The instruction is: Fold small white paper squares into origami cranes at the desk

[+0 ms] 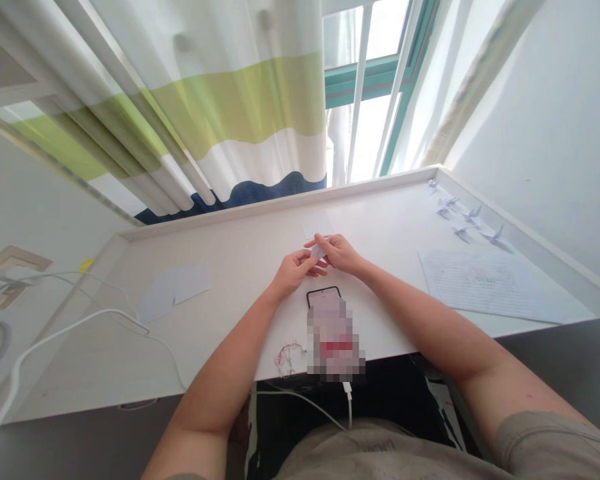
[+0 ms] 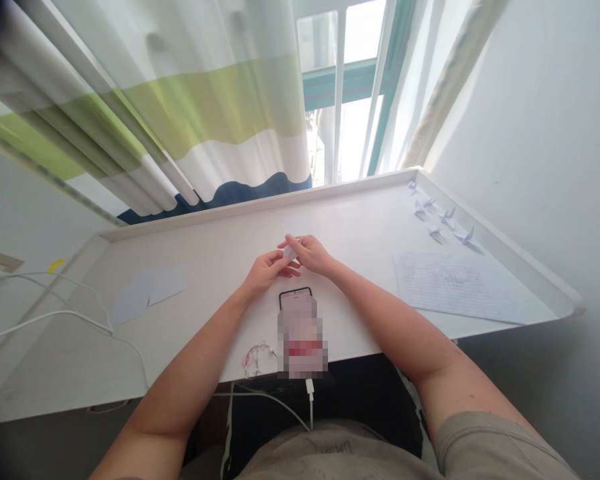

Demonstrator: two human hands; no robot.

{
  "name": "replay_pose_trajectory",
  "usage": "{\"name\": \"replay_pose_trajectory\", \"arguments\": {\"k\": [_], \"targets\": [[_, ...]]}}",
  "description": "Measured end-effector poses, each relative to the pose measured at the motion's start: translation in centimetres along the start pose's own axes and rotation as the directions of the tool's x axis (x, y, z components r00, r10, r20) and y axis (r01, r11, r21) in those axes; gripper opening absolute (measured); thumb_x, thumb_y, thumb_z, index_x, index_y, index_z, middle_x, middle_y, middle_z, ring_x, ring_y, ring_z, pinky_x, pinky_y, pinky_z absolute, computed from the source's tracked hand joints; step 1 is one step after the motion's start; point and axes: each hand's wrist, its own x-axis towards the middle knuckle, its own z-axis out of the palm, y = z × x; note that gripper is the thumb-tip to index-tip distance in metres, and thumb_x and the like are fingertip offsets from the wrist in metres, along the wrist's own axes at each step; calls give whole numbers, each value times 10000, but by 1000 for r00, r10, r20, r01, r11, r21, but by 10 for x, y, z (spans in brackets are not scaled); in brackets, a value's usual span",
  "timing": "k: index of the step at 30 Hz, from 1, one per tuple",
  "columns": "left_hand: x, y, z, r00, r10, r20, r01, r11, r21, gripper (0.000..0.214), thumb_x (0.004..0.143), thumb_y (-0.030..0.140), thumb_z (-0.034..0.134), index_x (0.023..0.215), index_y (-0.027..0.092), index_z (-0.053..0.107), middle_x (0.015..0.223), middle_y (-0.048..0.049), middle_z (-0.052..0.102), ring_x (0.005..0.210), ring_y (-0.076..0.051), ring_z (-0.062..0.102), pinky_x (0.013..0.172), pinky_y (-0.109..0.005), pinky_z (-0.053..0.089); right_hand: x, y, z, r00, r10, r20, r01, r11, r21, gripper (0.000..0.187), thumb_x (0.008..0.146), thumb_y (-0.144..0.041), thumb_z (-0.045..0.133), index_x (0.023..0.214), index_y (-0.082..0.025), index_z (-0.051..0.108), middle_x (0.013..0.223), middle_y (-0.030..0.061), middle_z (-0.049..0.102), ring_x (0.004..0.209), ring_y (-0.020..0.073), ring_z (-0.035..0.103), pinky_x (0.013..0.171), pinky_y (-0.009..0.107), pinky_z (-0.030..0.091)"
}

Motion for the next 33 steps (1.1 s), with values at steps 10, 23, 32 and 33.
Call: {"name": "replay_pose_trajectory", "arguments": {"k": [10, 23, 32, 33], "targets": [[1, -2, 3, 1000, 22, -22, -22, 1000, 0, 567, 802, 673, 815, 954, 137, 710, 793, -109, 798, 730, -222, 777, 741, -344, 588, -1, 3, 2, 993, -8, 115, 10, 1000, -24, 648, 957, -745, 539, 924, -158, 810, 520, -12, 613, 564, 145, 614, 590, 274, 493], [0, -2, -4, 994, 89, -70, -87, 996, 26, 520, 882, 632, 753, 1036, 153, 622, 961, -130, 808, 751, -219, 798, 676, -311, 598, 1, -3, -5, 997, -5, -72, 15, 990, 142, 258, 789, -389, 790, 922, -168, 775, 699, 21, 711, 598, 142, 648, 510, 269, 530], [1, -5, -4, 991, 128, -40, -126, 991, 39, 539, 883, 641, 746, 1085, 152, 641, 1017, -134, 807, 756, -214, 796, 672, -308, 588, 0, -4, -7, 999, -5, -43, 11, 988, 151, 199, 761, -341, 784, 863, -171, 765, 683, 9, 710, 590, 141, 647, 608, 307, 562], [1, -5, -5, 991, 128, -39, -127, 991, 42, 540, 881, 643, 748, 1080, 153, 643, 1009, -131, 807, 757, -215, 796, 674, -308, 586, 0, -4, -7, 999, -8, -43, 14, 988, 154, 182, 759, -331, 771, 849, -172, 762, 671, 7, 704, 593, 145, 648, 612, 309, 561]]}}
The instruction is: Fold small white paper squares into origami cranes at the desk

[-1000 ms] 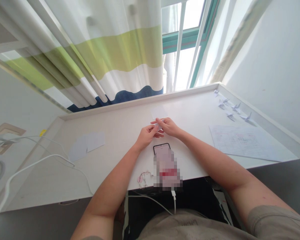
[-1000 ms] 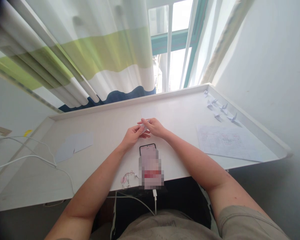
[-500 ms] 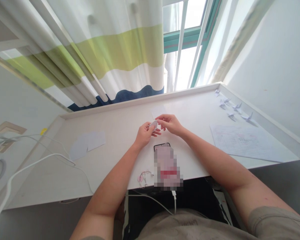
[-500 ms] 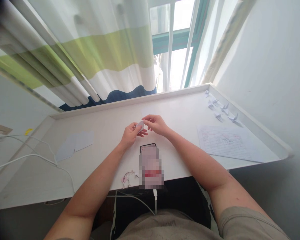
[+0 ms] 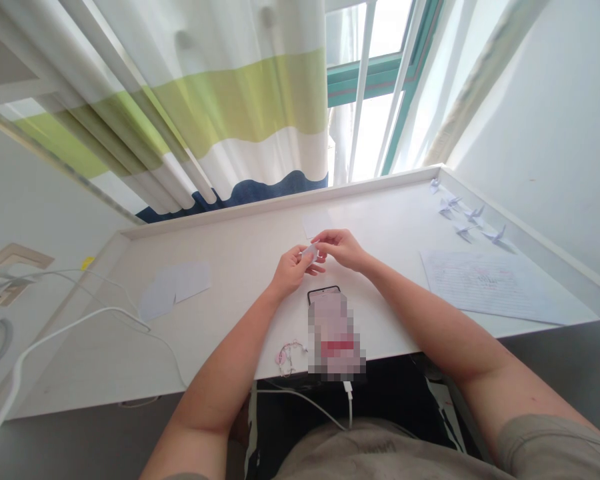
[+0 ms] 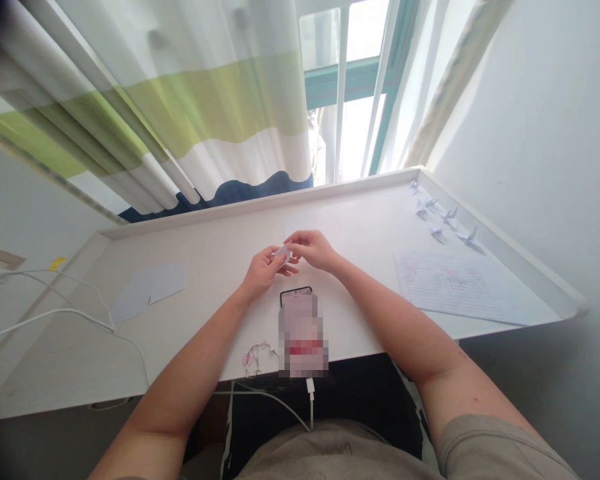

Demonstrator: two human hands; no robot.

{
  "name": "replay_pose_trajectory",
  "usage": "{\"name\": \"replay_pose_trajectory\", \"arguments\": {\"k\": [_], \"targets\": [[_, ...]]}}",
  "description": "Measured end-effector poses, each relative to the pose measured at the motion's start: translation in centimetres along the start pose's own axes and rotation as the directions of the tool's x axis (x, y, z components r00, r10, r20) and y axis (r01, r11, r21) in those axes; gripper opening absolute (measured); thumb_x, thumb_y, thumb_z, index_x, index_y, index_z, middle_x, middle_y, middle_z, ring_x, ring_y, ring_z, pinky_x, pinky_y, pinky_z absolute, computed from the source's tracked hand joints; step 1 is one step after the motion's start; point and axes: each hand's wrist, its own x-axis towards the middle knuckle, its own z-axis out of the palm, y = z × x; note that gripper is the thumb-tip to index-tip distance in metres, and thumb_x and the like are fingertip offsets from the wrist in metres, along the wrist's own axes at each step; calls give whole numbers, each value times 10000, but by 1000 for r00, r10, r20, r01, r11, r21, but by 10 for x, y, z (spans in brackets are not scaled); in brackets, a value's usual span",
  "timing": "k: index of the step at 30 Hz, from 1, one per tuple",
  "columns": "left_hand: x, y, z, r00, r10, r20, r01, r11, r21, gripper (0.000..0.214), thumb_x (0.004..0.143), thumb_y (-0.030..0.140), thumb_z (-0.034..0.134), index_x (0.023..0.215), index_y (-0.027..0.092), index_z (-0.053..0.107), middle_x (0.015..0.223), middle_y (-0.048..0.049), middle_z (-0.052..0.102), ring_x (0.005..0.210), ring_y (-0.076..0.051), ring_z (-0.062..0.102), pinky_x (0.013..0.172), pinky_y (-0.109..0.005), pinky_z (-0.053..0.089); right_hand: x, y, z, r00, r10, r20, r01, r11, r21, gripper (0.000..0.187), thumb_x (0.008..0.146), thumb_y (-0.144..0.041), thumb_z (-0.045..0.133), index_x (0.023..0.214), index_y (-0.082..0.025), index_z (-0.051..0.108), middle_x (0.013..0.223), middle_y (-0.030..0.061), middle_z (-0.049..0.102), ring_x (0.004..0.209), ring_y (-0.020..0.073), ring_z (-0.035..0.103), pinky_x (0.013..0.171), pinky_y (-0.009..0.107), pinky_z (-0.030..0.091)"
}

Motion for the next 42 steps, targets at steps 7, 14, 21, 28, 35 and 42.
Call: {"name": "replay_pose_trajectory", "arguments": {"k": [7, 14, 21, 28, 35, 42], "targets": [[0, -1, 0, 1000, 5, 6, -5, 1000, 17, 540, 872, 650, 753, 1068, 158, 646, 969, -120, 808, 747, -215, 792, 676, -308, 575, 0, 0, 1, 998, 8, -69, -11, 999, -50, 130, 747, -265, 671, 779, -175, 758, 635, 15, 693, 617, 160, 663, 609, 299, 558], [0, -1, 0, 1000, 10, 3, -10, 999, 33, 525, 874, 643, 755, 1050, 161, 643, 942, -110, 810, 747, -220, 795, 686, -309, 565, 2, -2, 3, 987, 64, -144, -68, 997, -22, 130, 766, -256, 651, 781, -157, 734, 604, 23, 685, 528, 142, 638, 527, 271, 539], [1, -1, -2, 1000, -6, -6, 7, 1000, 29, 527, 877, 632, 755, 1050, 148, 645, 958, -142, 819, 763, -234, 802, 697, -316, 562, 2, -3, -3, 997, 61, -39, -62, 998, -13, 308, 871, -465, 713, 810, -163, 710, 676, 40, 709, 547, 135, 637, 526, 268, 539], [1, -2, -2, 1000, -21, 20, 21, 1000, 2, 521, 868, 617, 771, 1034, 139, 647, 945, -148, 825, 779, -248, 811, 709, -319, 570, 0, 3, -4, 999, -1, 43, 4, 997, -81, 475, 819, -637, 789, 769, -174, 698, 634, 28, 693, 604, 146, 651, 599, 286, 549], [0, 0, -4, 999, -37, -10, 36, 999, -22, 445, 868, 546, 789, 987, 147, 630, 904, -143, 828, 769, -244, 805, 710, -327, 575, 6, 3, -12, 996, -19, -91, 19, 1000, -3, 542, 866, -716, 709, 769, -184, 673, 607, 3, 646, 535, 122, 611, 562, 280, 526], [0, 1, -3, 998, -54, -11, 54, 998, -45, 449, 856, 539, 802, 991, 144, 636, 912, -141, 831, 768, -244, 806, 717, -327, 572, 3, 2, -13, 998, 54, 38, -53, 999, -6, 496, 839, -655, 773, 762, -169, 707, 651, 18, 681, 554, 116, 620, 570, 266, 511]]}}
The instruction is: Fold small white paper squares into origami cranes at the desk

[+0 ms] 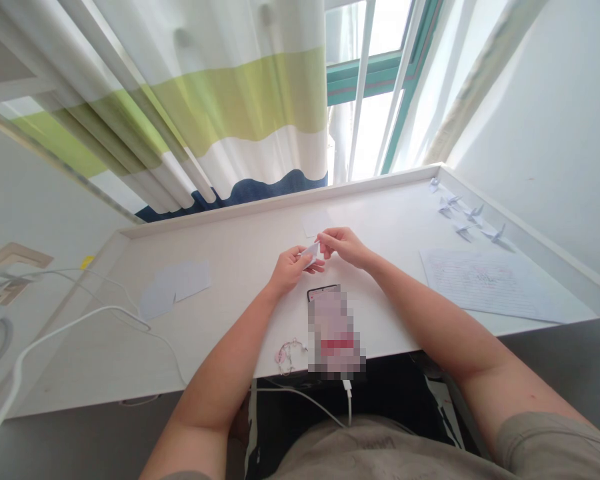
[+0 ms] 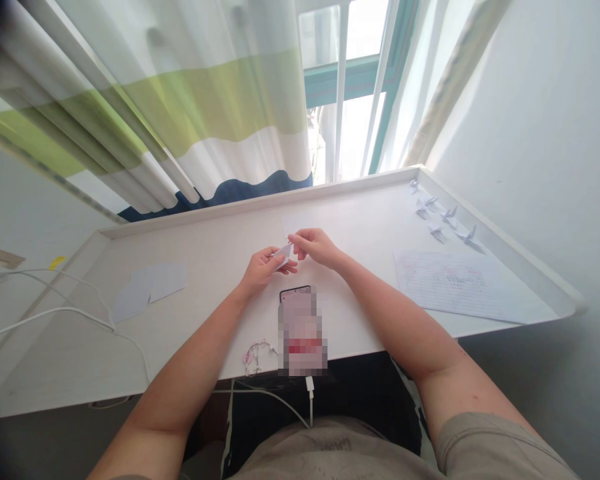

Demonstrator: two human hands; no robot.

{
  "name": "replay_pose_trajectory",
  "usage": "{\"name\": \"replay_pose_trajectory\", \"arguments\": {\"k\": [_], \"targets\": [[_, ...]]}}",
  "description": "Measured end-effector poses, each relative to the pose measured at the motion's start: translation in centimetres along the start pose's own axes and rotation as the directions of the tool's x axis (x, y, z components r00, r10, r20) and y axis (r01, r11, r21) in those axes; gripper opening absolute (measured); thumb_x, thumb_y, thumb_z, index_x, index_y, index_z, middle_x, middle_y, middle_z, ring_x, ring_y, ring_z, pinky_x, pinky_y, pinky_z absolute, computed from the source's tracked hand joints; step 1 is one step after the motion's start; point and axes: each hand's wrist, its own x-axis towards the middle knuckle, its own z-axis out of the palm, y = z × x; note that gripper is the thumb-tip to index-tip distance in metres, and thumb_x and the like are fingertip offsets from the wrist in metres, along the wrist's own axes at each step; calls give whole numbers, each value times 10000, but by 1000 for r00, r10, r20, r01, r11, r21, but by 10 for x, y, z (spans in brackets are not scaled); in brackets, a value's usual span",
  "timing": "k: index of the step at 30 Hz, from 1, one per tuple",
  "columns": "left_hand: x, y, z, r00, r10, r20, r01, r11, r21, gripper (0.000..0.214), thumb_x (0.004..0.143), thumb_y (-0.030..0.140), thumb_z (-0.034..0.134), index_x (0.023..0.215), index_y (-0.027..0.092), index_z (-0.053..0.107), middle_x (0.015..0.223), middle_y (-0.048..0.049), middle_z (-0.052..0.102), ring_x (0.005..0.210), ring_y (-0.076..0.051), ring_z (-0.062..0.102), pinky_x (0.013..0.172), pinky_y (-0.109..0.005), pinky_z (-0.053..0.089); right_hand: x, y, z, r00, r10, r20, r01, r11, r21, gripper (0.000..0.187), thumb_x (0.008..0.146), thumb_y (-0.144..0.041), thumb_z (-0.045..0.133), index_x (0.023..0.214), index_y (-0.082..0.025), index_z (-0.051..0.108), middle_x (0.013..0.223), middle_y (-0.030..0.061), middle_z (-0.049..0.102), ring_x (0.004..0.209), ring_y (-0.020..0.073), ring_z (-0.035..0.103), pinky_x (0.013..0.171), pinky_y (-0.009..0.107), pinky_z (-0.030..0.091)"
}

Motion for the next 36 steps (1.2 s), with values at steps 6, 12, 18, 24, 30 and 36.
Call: {"name": "replay_pose_trajectory", "arguments": {"k": [6, 12, 18, 24, 30, 36], "targets": [[0, 0, 2, 999, -31, 18, 32, 999, -23, 458, 833, 532, 821, 988, 151, 619, 892, -134, 826, 757, -243, 798, 738, -346, 566, -1, 3, 5, 998, -2, 58, 6, 998, -55, 406, 862, -518, 775, 678, -171, 673, 612, 27, 683, 578, 127, 630, 592, 274, 521], [-3, 8, -6, 991, -115, 63, 122, 983, -138, 336, 805, 415, 824, 911, 150, 646, 862, -110, 818, 783, -221, 784, 773, -330, 549, -1, -2, -3, 999, -11, 50, 5, 992, 127, 239, 858, -374, 776, 1026, -204, 758, 894, 26, 765, 682, 130, 687, 708, 319, 597], [-6, 16, -18, 950, -191, 246, 239, 954, -181, 300, 778, 361, 824, 927, 123, 719, 803, -119, 807, 812, -222, 771, 790, -320, 542, -6, -10, -10, 951, -13, 308, -47, 981, 187, 179, 797, -279, 820, 952, -190, 807, 819, 31, 775, 800, 177, 731, 840, 365, 601], [-9, 21, -20, 937, -197, 290, 255, 950, -180, 285, 800, 333, 801, 961, 106, 739, 826, -134, 811, 826, -226, 769, 818, -327, 534, -7, -15, -9, 944, -58, 326, -5, 982, 189, 158, 789, -271, 874, 909, -189, 812, 827, 19, 777, 764, 154, 714, 800, 343, 588], [-9, 20, -22, 933, -199, 299, 256, 952, -166, 269, 804, 336, 793, 946, 116, 734, 823, -138, 808, 845, -252, 781, 855, -363, 542, -10, -21, -10, 945, -28, 326, -14, 992, 125, 244, 803, -385, 895, 868, -172, 796, 797, 31, 760, 785, 159, 699, 812, 351, 577], [-7, 16, -20, 953, -181, 244, 220, 965, -144, 250, 817, 337, 799, 935, 130, 723, 849, -135, 814, 892, -253, 786, 885, -372, 552, -9, -21, -10, 957, 19, 289, -48, 995, 93, 263, 790, -390, 891, 860, -165, 774, 819, 38, 768, 804, 163, 709, 845, 358, 585]]}}
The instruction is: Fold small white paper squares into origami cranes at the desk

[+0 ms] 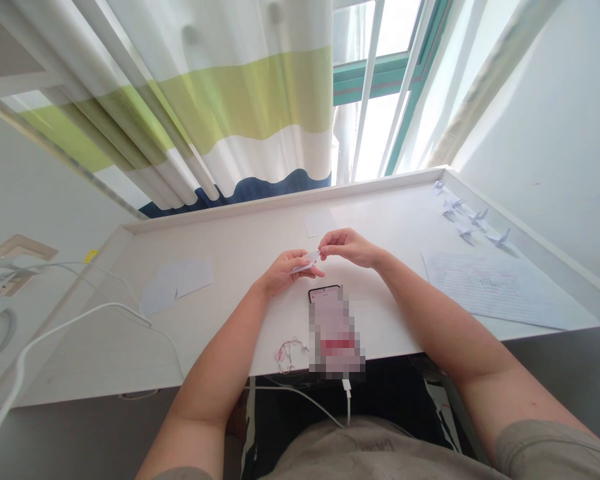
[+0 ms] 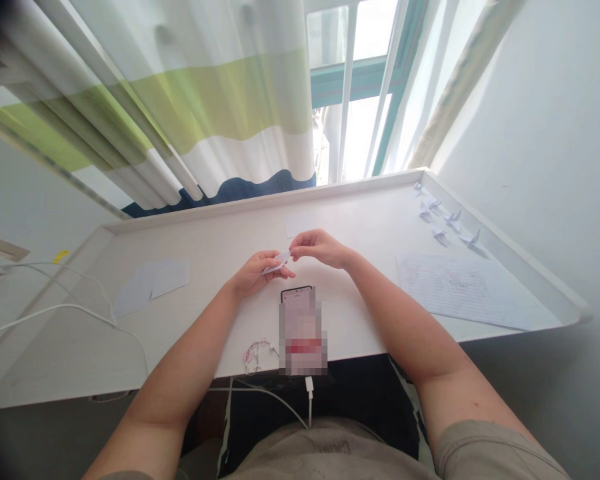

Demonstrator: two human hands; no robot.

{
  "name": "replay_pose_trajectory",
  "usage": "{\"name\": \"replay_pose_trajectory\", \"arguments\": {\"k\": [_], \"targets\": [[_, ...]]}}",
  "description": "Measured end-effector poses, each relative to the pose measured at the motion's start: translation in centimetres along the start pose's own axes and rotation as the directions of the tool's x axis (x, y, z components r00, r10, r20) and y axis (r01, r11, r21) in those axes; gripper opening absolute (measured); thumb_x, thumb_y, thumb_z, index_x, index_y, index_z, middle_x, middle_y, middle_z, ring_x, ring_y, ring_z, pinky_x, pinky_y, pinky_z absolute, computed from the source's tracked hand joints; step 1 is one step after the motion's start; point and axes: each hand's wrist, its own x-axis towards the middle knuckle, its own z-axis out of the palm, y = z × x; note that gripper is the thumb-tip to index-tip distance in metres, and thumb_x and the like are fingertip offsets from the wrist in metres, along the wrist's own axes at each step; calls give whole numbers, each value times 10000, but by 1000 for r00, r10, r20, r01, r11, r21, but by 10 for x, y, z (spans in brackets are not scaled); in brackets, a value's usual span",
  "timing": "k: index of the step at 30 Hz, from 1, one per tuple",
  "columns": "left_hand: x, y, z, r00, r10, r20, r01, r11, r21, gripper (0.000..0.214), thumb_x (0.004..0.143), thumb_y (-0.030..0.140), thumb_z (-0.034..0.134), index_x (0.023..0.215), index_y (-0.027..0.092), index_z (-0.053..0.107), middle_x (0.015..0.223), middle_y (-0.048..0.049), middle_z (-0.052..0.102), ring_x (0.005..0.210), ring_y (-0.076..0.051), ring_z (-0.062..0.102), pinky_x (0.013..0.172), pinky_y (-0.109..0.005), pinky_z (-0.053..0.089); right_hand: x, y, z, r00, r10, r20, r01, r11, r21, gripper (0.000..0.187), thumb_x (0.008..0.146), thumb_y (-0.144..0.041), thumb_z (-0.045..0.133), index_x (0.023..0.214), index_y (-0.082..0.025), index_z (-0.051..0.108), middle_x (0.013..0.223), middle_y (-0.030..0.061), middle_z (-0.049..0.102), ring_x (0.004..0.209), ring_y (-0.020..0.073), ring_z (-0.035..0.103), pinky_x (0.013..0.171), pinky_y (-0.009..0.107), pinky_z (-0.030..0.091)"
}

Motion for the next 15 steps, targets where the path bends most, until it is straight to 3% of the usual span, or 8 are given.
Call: {"name": "replay_pose_trajectory", "arguments": {"k": [6, 8, 11, 15], "targets": [[2, -3, 5, 997, 51, -58, -46, 996, 82, 321, 847, 414, 798, 987, 141, 707, 873, -134, 823, 885, -242, 787, 879, -369, 556, 1, 3, -1, 1000, 10, 5, -10, 999, 32, 269, 780, -283, 845, 1022, -191, 768, 836, 32, 774, 823, 188, 738, 872, 396, 601], [4, -6, 8, 990, 102, -94, -90, 988, 129, 383, 853, 469, 802, 1027, 143, 701, 877, -129, 825, 862, -245, 792, 862, -372, 557, 3, 5, 2, 998, 16, -58, -15, 1000, 15, 312, 777, -275, 840, 1068, -195, 760, 818, 22, 760, 786, 183, 729, 839, 386, 603], [9, -11, 11, 968, 202, -146, -170, 963, 209, 464, 850, 552, 807, 1028, 139, 692, 904, -141, 826, 868, -255, 799, 834, -367, 560, 4, 7, 8, 981, 43, -187, -56, 996, -64, 246, 796, -334, 843, 960, -176, 750, 764, 26, 738, 724, 169, 703, 761, 352, 587], [14, -17, 14, 953, 244, -177, -205, 955, 215, 506, 831, 597, 821, 992, 140, 675, 989, -155, 823, 868, -257, 808, 803, -358, 577, 6, 11, 13, 981, 34, -192, -60, 989, -133, 249, 816, -395, 821, 824, -163, 732, 724, 44, 735, 696, 163, 686, 701, 327, 557]]}}
